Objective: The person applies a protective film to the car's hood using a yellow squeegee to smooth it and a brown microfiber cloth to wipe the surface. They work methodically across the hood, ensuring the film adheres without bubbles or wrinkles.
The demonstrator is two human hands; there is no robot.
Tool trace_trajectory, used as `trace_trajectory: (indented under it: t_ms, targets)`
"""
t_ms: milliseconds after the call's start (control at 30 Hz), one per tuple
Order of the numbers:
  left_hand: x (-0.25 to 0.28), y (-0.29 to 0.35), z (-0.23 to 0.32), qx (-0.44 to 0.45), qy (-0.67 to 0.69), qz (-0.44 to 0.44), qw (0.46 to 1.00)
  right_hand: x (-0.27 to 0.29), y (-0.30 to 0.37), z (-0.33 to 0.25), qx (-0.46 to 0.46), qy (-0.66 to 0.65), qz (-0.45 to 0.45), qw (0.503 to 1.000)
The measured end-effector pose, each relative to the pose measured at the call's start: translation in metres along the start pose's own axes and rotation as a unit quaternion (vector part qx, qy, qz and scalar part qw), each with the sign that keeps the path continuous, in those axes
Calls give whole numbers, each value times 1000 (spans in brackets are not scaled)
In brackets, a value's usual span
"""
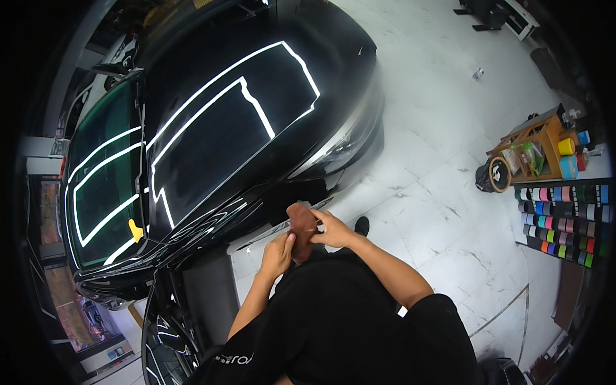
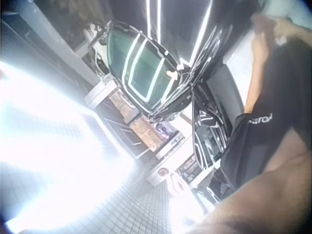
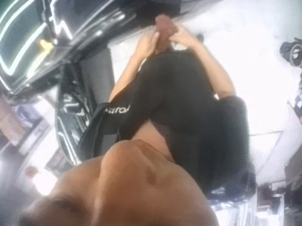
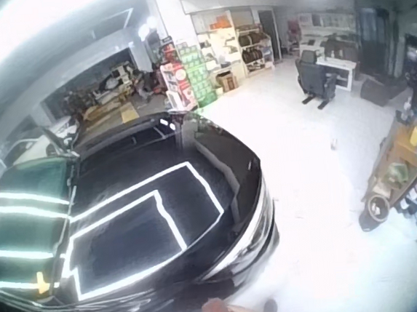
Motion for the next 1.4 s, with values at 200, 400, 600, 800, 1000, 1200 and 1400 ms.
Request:
trace_trajectory:
  t_ms: [200,400,600,800,1000,1200,1400]
  targets:
    - [-3,-7,51,-51,23,59,997,48,25,9,-81,-24,6,996]
    - [9,-36,115,-111,-1,142,984,123,44,9,-107,-93,140,980]
    - [15,-98,130,-47,311,84,946,210,15,-85,60,-4,295,954]
    - [16,-175,204,-81,532,-85,839,265,-60,-130,22,-73,58,995]
    - [4,-302,216,29,536,-6,843,368,-112,-80,-53,80,176,980]
    - [-8,-413,288,-57,189,209,958,485,-132,-70,-99,41,304,946]
    - [-123,-535,347,0,271,164,948,571,-193,-84,-39,38,341,938]
Point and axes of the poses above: each hand's wrist, its own y-axis away from the middle knuckle, its own x-axis out of the back of the hand, z = x × y, the point moved 10 cm from there along -y, towards the middle knuckle, and after that the axes turned 7 degrees about z, right-handed, at the moved point
